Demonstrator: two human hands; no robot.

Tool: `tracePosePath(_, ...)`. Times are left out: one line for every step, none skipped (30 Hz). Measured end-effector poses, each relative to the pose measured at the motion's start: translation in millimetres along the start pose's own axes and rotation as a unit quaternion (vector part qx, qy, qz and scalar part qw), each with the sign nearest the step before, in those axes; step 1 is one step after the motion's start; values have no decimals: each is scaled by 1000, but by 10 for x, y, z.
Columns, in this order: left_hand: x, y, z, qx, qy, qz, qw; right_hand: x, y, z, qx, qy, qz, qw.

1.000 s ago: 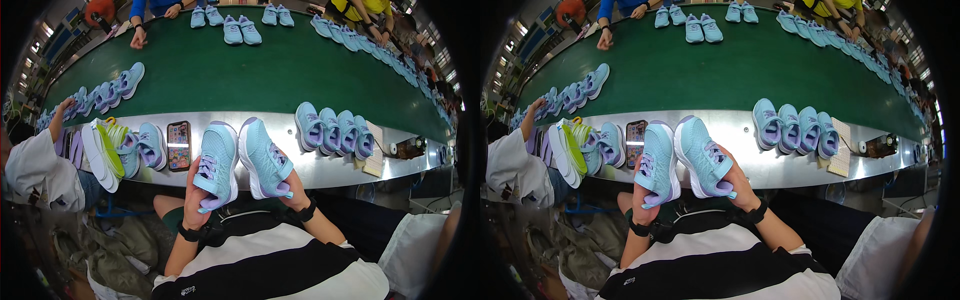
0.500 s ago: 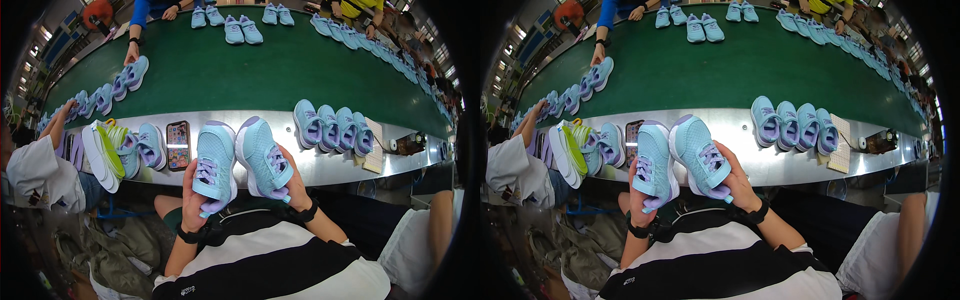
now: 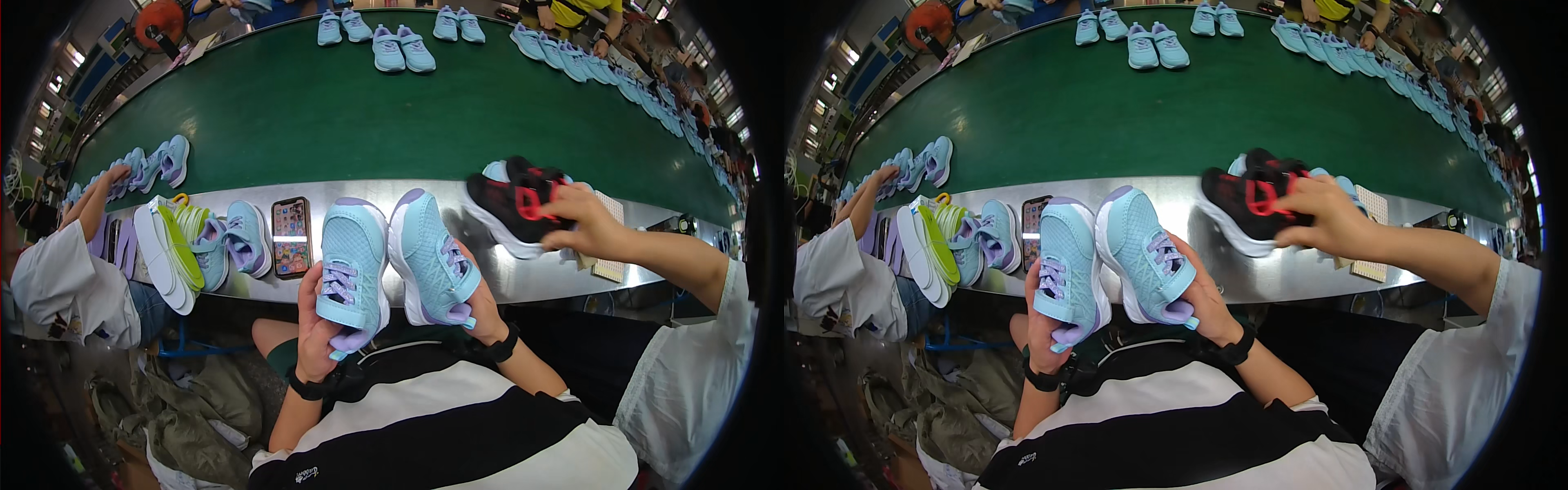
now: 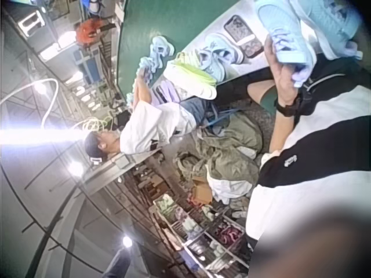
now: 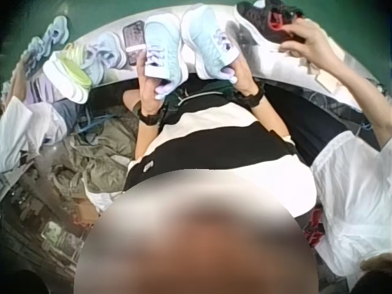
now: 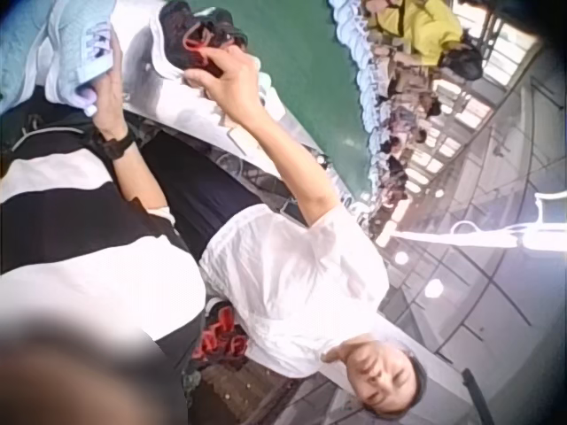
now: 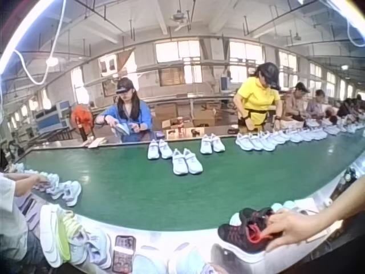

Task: The person picks up pairs of light blue and black sneakers from a conveyor belt, turns them over to inspect the soles and uppers, and places them back on the belt. The person repeats this process for multiple pairs while other workers handle shoes in the background.

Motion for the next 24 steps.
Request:
tracePosePath(-2, 2, 4, -3, 3, -3, 1000, 5, 6, -6, 1, 3, -1, 1000)
tracePosePath(-5, 4, 2, -2, 3, -4, 1000, 14, 6, -13, 4, 1, 0, 1000)
tracePosePath(-8, 5, -1, -2, 3, -5, 1000, 25, 4, -22, 11, -3, 7, 1000)
tracePosePath(-12, 5, -2, -6, -7, -5, 1000, -5, 2, -6, -7, 56, -39, 998)
tracePosePath(-16, 3, -3, -10, -17, -6, 1000, -34, 0, 13, -22, 123, -86, 988)
tracePosePath(-24, 1, -10, -6, -20, -10, 1000, -50, 0, 29, -33, 170, -116, 978)
tracePosePath(-28, -1, -12, -7, -28, -9, 1000, -51, -8, 39, -42, 178, -123, 975)
tracePosePath(-33, -2, -16, 1, -29, -12, 1000, -45, -13, 37, -40, 152, -111, 981)
tracePosePath(-35, -3, -22, 8, -29, -14, 999, -35, -24, 30, -33, 127, -93, 987)
tracePosePath(-32, -2, -19, 7, -28, -11, 1000, -21, -26, 20, -16, 132, -64, 989)
tracePosePath(-30, 1, -19, 5, -25, -9, 1000, -23, -28, 26, -21, 88, -62, 994)
tracePosePath(-28, 8, -17, 4, -22, -8, 1000, -18, -26, 25, -15, 64, -43, 997)
tracePosePath(-29, 13, -20, 5, -25, -6, 1000, -10, -27, 26, -9, 35, -25, 999)
tracePosePath(-33, 17, -26, 6, -27, -4, 1000, -17, -26, 31, -6, 38, -24, 999)
tracePosePath(-42, 15, -42, 16, -26, -3, 1000, -21, -29, 35, -2, 35, -22, 999)
tracePosePath(-62, 11, -70, 39, -17, -5, 999, -22, -34, 41, 2, 33, -20, 999)
tracePosePath(-94, 0, -106, 71, -4, -6, 997, -23, -41, 47, 2, 38, -19, 999)
tracePosePath(-125, -10, -148, 103, 8, -7, 995, -21, -48, 55, 2, 43, -17, 999)
tracePosePath(-149, -27, -171, 108, 38, 0, 993, -18, -53, 55, 5, 39, -12, 999)
tracePosePath(-172, -70, -211, 116, -63, 1, 991, -11, -53, 67, -3, 37, -6, 999)
tracePosePath(-185, -118, -239, 111, -155, 9, 982, -2, -57, 63, -1, 28, 2, 1000)
tracePosePath(-207, -150, -246, 97, -230, 10, 968, 10, -51, 55, 5, 17, 17, 1000)
tracePosePath(-173, -163, -220, 59, -551, 43, 831, 11, -42, 49, 9, 52, 14, 999)
tracePosePath(-181, -174, -216, 59, -587, 47, 806, -6, -35, 54, -6, 86, -7, 996)
Point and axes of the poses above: each hand's wrist, its own y-axis away from the middle knuckle, its own z-axis out of the palm, x = y × z, the point moved 4 cm from there along -y, towards the middle knuckle, and after that the axes turned 2 degrees about z, right-handed, at the moved point
